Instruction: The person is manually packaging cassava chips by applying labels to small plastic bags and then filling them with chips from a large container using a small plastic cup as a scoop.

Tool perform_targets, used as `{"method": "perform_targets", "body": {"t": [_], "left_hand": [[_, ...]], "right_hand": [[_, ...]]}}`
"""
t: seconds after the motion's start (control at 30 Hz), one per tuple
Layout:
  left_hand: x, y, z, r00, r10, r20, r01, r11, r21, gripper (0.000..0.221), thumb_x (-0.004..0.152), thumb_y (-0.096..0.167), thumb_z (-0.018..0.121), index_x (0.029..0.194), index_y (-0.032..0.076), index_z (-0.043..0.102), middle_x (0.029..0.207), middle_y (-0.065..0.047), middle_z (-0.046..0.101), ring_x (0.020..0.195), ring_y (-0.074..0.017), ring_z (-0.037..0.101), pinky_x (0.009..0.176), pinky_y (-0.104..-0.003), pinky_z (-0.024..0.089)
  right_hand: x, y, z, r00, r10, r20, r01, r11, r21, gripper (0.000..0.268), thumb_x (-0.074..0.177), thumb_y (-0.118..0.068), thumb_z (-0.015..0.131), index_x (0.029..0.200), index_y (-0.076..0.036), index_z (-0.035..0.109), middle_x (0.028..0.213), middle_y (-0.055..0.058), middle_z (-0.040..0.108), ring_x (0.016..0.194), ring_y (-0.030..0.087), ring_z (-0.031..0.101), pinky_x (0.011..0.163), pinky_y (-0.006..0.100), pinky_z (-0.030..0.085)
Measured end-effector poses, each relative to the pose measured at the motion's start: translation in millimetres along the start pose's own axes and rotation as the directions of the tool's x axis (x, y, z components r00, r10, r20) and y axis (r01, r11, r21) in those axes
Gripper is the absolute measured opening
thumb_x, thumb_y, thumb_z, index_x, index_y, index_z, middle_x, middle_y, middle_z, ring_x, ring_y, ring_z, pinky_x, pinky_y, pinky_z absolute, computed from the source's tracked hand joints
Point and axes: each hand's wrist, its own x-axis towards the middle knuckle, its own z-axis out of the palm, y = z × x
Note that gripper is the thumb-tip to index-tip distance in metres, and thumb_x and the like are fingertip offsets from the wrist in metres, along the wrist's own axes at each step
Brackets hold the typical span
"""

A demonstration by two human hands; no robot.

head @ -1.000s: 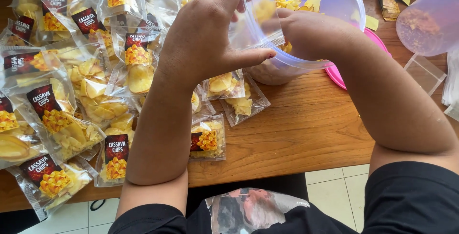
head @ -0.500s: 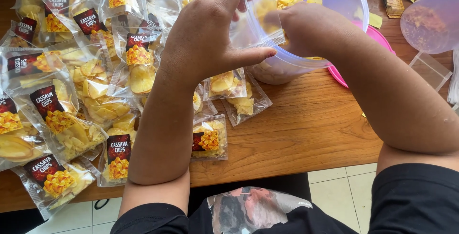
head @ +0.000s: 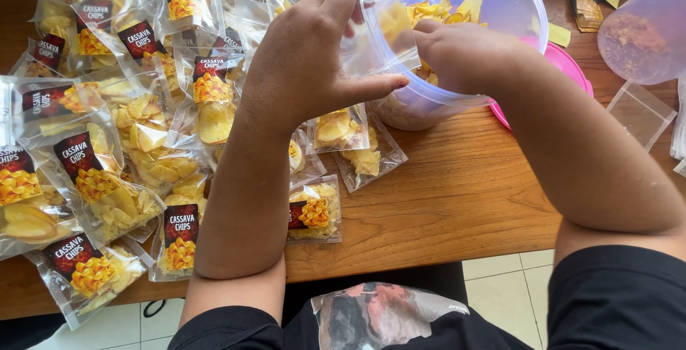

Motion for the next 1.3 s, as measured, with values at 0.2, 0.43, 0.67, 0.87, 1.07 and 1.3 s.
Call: {"method": "perform_targets", "body": {"t": [0.2,0.43,0.67,0.87,1.07,1.3], "left_hand": [[0.4,-2.8,-0.5,1.0,0.004,-0.006,-0.005,1.0,-0.027,0.056,0.07,0.044,0.077,0.092,0.004,0.044,0.08,-0.008,0.048,0.068,-0.0227,0.048,0.06,-0.036,0.039],[0.6,-2.7,1.6,1.0,0.008,0.003,-0.008,1.0,-0.001,0.058,0.07,0.046,0.076,0.093,0.003,0.045,0.079,-0.008,0.049,0.069,-0.0231,0.049,0.059,-0.037,0.039],[0.5,-1.9,3.7,1.0,-0.006,-0.019,0.006,1.0,-0.006,0.059,0.069,0.048,0.077,0.087,0.005,0.042,0.079,-0.008,0.048,0.069,-0.0244,0.049,0.058,-0.037,0.039],[2.0,-4.3,14.9,0.999,0.044,-0.027,-0.042,0.997,0.057,0.072,0.07,0.049,0.077,0.11,-0.001,0.044,0.102,-0.015,0.05,0.086,-0.0307,0.053,0.073,-0.04,0.044],[1.6,-3.6,30.1,0.993,0.066,-0.1,-0.042,0.972,0.231,0.085,0.076,0.059,0.079,0.126,0.004,0.036,0.113,-0.012,0.044,0.101,-0.0286,0.052,0.086,-0.041,0.046],[3.6,8.9,39.3,0.976,0.022,-0.215,0.039,0.96,0.278,0.078,0.075,0.061,0.077,0.118,0.008,0.038,0.11,-0.009,0.053,0.093,-0.0289,0.058,0.076,-0.039,0.047]], "right_hand": [[12.2,4.8,5.2,1.0,-0.026,0.001,0.026,0.99,-0.137,0.029,0.081,-0.01,0.045,0.11,-0.009,0.047,0.091,0.007,0.049,0.072,0.028,0.052,0.058,0.042,0.041],[14.1,0.0,4.5,0.995,0.095,0.03,-0.087,0.979,-0.185,0.02,0.08,-0.004,0.041,0.092,-0.004,0.057,0.088,0.009,0.06,0.079,0.026,0.055,0.064,0.038,0.045],[-18.5,15.0,-6.7,0.988,0.04,-0.148,-0.027,0.996,0.084,0.044,0.064,-0.021,0.064,0.106,-0.021,0.053,0.087,0.007,0.063,0.077,0.024,0.058,0.063,0.037,0.043],[-27.7,50.0,22.7,0.735,0.021,-0.678,0.339,0.854,0.394,0.046,0.07,-0.018,0.076,0.111,-0.007,0.058,0.092,0.005,0.053,0.057,0.012,0.045,0.055,0.023,0.04],[-23.1,51.6,27.9,0.552,0.045,-0.833,0.652,0.599,0.465,0.034,0.084,0.006,0.071,0.111,0.006,0.051,0.098,0.015,0.058,0.092,0.019,0.058,0.076,0.025,0.05],[-22.2,56.2,33.1,0.512,0.212,-0.833,0.639,0.554,0.534,0.024,0.087,-0.003,0.076,0.101,-0.002,0.056,0.091,0.008,0.06,0.083,0.016,0.063,0.063,0.024,0.057]]}}
